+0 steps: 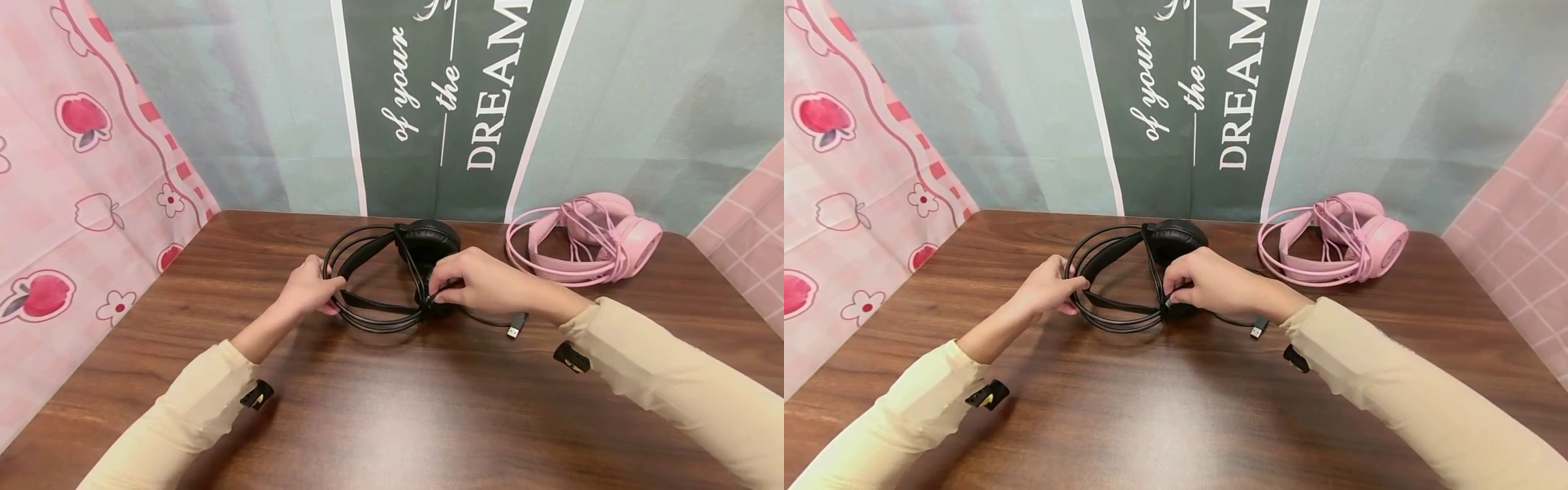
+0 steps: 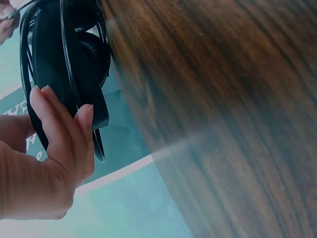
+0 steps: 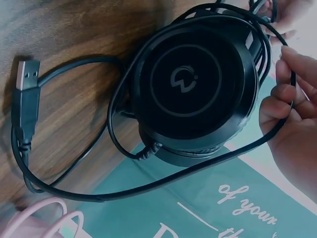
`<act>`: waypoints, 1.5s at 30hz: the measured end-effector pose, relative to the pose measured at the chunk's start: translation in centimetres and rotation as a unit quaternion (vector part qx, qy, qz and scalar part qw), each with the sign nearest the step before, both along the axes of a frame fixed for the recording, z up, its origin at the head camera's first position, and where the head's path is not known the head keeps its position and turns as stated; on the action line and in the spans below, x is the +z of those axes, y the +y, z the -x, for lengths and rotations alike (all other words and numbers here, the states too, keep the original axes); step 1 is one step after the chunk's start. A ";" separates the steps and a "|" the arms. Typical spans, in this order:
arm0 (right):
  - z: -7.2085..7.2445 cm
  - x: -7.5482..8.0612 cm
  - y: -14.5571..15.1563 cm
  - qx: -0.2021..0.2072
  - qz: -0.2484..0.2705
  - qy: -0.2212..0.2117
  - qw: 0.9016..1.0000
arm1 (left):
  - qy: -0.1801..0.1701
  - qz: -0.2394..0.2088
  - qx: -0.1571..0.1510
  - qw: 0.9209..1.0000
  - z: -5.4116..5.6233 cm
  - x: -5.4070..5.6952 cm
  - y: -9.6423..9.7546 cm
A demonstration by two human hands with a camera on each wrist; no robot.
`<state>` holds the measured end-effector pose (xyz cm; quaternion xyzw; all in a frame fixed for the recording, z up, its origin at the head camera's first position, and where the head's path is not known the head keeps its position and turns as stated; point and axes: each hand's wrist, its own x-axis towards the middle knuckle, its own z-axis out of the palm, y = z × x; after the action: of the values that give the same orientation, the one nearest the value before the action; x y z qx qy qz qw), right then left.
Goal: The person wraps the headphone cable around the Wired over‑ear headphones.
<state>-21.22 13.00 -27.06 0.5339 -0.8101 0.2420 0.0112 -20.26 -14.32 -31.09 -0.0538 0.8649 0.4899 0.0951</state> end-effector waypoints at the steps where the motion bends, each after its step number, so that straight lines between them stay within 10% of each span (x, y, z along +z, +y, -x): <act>1: 0.0 0.0 0.0 -0.004 0.002 0.008 1.000 | 0.002 0.003 -0.001 1.000 0.0 0.0 0.0; 13: 1.4 1.2 0.2 -0.040 -0.011 0.052 0.998 | 0.018 0.021 -0.025 0.999 -0.1 0.1 0.0; 27: 2.9 3.6 3.3 -0.182 -0.018 -0.016 0.983 | 0.010 0.001 -0.036 0.999 -0.1 0.1 -0.2; 45: 3.7 5.3 4.6 -0.271 0.004 -0.021 0.962 | -0.004 -0.038 -0.033 0.999 -0.1 -0.4 -0.3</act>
<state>-24.92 17.64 -21.80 0.2888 -0.9237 0.2443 0.0610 -20.13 -14.64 -31.52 -0.0234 0.8466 0.5188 0.1165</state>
